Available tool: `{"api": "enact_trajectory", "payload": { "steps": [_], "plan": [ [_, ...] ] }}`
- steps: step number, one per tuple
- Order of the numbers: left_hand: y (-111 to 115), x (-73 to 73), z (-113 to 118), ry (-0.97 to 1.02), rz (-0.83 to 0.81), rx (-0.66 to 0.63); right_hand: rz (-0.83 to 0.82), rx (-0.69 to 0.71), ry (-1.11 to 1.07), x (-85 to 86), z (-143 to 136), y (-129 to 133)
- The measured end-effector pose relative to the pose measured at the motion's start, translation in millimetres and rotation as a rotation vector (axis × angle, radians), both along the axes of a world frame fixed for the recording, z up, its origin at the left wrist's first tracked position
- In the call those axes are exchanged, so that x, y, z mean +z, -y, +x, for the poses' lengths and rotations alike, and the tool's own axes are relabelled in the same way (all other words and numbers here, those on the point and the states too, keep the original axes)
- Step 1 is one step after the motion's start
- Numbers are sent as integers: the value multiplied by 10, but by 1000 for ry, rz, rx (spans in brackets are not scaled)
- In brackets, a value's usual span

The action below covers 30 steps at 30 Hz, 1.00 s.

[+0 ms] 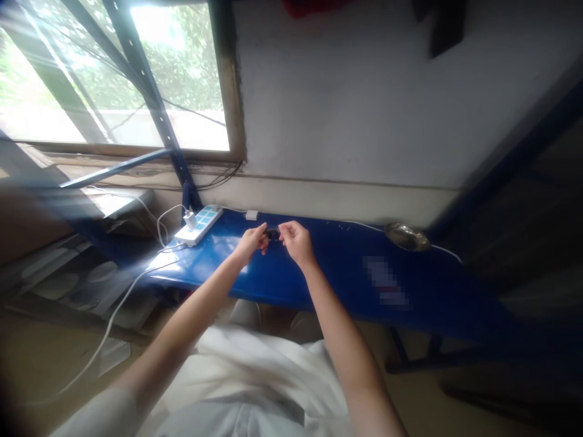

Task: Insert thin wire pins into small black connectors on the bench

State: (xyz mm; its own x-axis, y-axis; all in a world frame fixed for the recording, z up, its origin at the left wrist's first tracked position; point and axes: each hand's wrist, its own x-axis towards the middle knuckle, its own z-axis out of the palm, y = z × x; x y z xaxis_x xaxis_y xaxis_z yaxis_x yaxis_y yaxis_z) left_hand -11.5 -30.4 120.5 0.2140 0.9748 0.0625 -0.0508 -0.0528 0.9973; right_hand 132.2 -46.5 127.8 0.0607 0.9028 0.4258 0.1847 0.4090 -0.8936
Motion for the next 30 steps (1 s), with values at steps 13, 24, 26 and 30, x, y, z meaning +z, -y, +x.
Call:
{"api": "enact_trajectory", "payload": {
  "steps": [13, 24, 26, 30],
  "plan": [
    [-95, -23, -130, 225, -328, -51, 40, -47, -12, -113, 65, 0],
    [-24, -45, -191, -81, -78, -152, 40, -159, -116, -269, -1, -100],
    [-20, -59, -183, -76, -57, -120, 25, -113, -91, -297, -16, -97],
    [-17, -75, -180, -116, -34, -100, -3, -91, -81, -314, 0, -87]
  ]
}}
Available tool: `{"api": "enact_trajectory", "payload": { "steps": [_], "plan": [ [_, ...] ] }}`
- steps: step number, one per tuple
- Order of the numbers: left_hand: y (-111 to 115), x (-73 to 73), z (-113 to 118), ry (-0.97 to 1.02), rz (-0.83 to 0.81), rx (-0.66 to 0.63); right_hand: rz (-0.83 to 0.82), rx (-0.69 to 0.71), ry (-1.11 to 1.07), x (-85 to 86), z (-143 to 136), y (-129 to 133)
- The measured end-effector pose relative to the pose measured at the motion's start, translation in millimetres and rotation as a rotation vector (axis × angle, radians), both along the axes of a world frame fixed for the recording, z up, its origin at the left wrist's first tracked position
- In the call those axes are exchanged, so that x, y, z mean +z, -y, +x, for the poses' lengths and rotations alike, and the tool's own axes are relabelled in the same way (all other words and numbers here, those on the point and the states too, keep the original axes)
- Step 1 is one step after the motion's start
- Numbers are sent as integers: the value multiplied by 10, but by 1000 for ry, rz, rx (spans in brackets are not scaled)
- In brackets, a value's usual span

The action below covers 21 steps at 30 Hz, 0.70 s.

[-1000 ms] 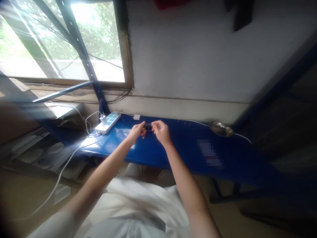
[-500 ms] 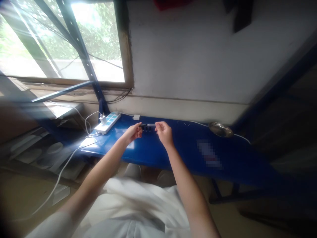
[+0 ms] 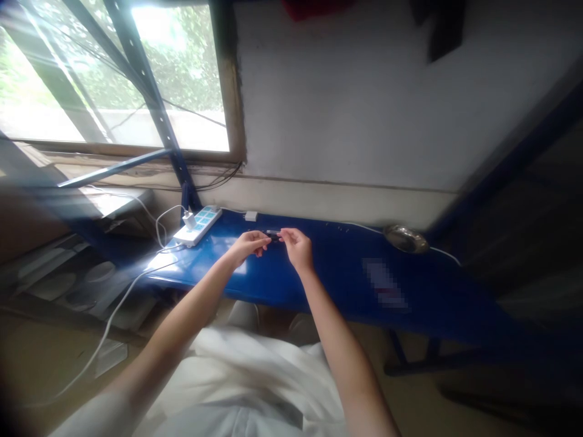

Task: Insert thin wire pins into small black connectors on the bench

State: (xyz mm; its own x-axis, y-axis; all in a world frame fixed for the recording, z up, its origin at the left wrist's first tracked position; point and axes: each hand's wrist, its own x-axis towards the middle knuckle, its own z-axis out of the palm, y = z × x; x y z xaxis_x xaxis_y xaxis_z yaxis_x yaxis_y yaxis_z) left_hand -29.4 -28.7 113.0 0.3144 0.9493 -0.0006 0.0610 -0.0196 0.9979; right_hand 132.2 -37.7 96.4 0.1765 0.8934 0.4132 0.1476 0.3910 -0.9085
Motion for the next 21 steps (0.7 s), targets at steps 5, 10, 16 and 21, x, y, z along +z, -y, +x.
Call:
{"api": "enact_trajectory", "payload": {
  "steps": [5, 10, 16, 21],
  "plan": [
    [17, 3, 38, -8, 19, -12, 7, 79, 69, 4, 10, 22],
    [28, -5, 67, 62, 44, 31, -68, 168, 104, -45, 33, 2],
    [13, -47, 86, 95, 91, 81, -135, 269, 100, -59, 49, -11],
    [14, -70, 103, 54, 174, 69, -166, 269, 165, -7, 66, 20]
  ]
}}
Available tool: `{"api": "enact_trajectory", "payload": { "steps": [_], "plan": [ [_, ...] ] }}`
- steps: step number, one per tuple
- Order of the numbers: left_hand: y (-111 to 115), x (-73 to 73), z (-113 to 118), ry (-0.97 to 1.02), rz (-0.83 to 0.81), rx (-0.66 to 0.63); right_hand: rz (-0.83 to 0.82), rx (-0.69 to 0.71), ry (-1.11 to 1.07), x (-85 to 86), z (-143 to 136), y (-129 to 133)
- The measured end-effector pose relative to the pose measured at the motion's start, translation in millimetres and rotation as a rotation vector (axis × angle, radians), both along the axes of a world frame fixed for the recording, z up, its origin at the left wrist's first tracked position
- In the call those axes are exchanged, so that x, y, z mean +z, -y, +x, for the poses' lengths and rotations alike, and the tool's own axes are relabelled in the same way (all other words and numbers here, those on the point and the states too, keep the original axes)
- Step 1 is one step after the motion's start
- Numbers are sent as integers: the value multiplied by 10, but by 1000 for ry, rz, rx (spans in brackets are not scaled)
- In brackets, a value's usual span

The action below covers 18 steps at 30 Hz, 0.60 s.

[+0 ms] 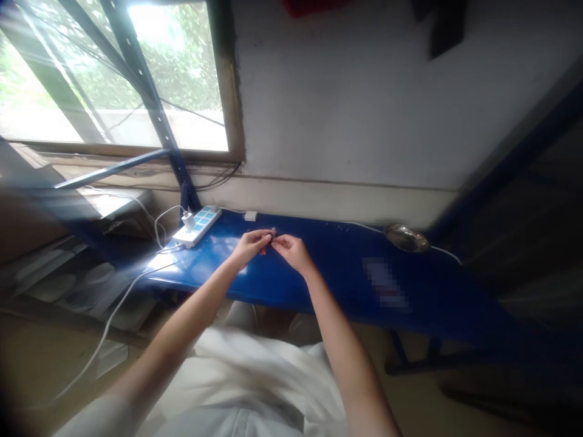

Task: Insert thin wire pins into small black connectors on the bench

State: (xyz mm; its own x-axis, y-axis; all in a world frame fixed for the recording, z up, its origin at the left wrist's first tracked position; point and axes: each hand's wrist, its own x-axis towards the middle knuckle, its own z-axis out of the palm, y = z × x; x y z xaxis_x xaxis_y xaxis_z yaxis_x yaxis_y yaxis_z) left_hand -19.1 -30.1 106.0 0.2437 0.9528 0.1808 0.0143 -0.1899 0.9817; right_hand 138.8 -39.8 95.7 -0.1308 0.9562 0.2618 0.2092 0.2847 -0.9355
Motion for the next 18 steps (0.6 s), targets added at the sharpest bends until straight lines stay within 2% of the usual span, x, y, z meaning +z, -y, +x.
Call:
{"api": "enact_trajectory", "payload": {
  "steps": [7, 13, 15, 18],
  "plan": [
    [-9, -46, 50, -68, 80, -57, -73, 52, -28, 56, 44, 30],
    [-1, -77, 68, -115, 141, -113, -66, 75, 20, 43, 72, 2],
    [4, -92, 78, -75, 124, -82, -48, 70, 61, 27, 77, -25],
    [1, -173, 75, 41, 70, 90, -16, 42, 99, -30, 115, -113]
  ]
}}
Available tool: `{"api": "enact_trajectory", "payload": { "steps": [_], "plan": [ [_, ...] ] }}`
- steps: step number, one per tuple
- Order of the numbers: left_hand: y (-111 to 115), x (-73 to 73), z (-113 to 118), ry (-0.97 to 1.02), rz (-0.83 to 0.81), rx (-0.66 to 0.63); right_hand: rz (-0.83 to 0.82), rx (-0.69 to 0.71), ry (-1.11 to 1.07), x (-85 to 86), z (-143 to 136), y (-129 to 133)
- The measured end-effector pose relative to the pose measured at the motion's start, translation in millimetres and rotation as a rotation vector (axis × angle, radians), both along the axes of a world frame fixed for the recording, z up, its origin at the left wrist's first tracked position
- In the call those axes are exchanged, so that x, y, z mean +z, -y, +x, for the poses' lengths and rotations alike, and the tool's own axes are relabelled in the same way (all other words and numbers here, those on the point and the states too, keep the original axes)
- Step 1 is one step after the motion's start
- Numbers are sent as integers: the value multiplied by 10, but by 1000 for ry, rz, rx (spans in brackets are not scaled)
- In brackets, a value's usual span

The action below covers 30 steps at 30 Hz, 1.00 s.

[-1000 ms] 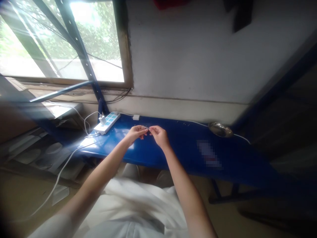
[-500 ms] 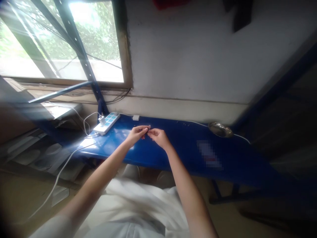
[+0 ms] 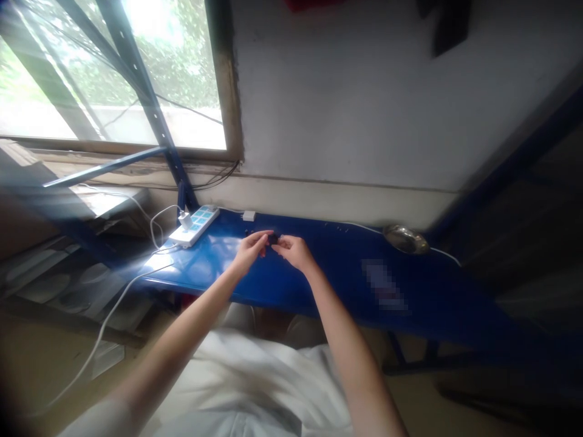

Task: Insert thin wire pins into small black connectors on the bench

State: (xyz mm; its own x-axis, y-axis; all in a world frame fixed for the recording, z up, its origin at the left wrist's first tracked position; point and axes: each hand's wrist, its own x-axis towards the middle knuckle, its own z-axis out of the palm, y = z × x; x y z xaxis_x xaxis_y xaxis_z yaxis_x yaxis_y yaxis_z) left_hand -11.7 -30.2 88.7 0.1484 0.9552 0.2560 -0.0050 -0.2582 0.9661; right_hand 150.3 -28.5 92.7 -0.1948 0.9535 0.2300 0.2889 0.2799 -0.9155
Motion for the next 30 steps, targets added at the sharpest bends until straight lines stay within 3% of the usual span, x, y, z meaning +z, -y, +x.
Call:
{"api": "enact_trajectory", "payload": {
  "steps": [5, 8, 11, 16, 21, 30],
  "plan": [
    [-11, -347, -118, 102, -88, 279, -4, -169, 0, -283, 265, -327],
    [-3, -594, -199, 90, -157, 321, -26, -285, 71, -540, 501, -585],
    [9, -746, -234, 61, -181, 318, -69, -383, 120, -758, 688, -822],
    [26, -778, -239, 24, -199, 289, -94, -503, 291, -925, 812, -1081],
    [42, -793, -257, -5, -208, 282, -58, -549, 489, -965, 798, -1183],
    [41, -817, -245, -25, -223, 280, -56, -570, 569, -988, 699, -1264]
  ]
}}
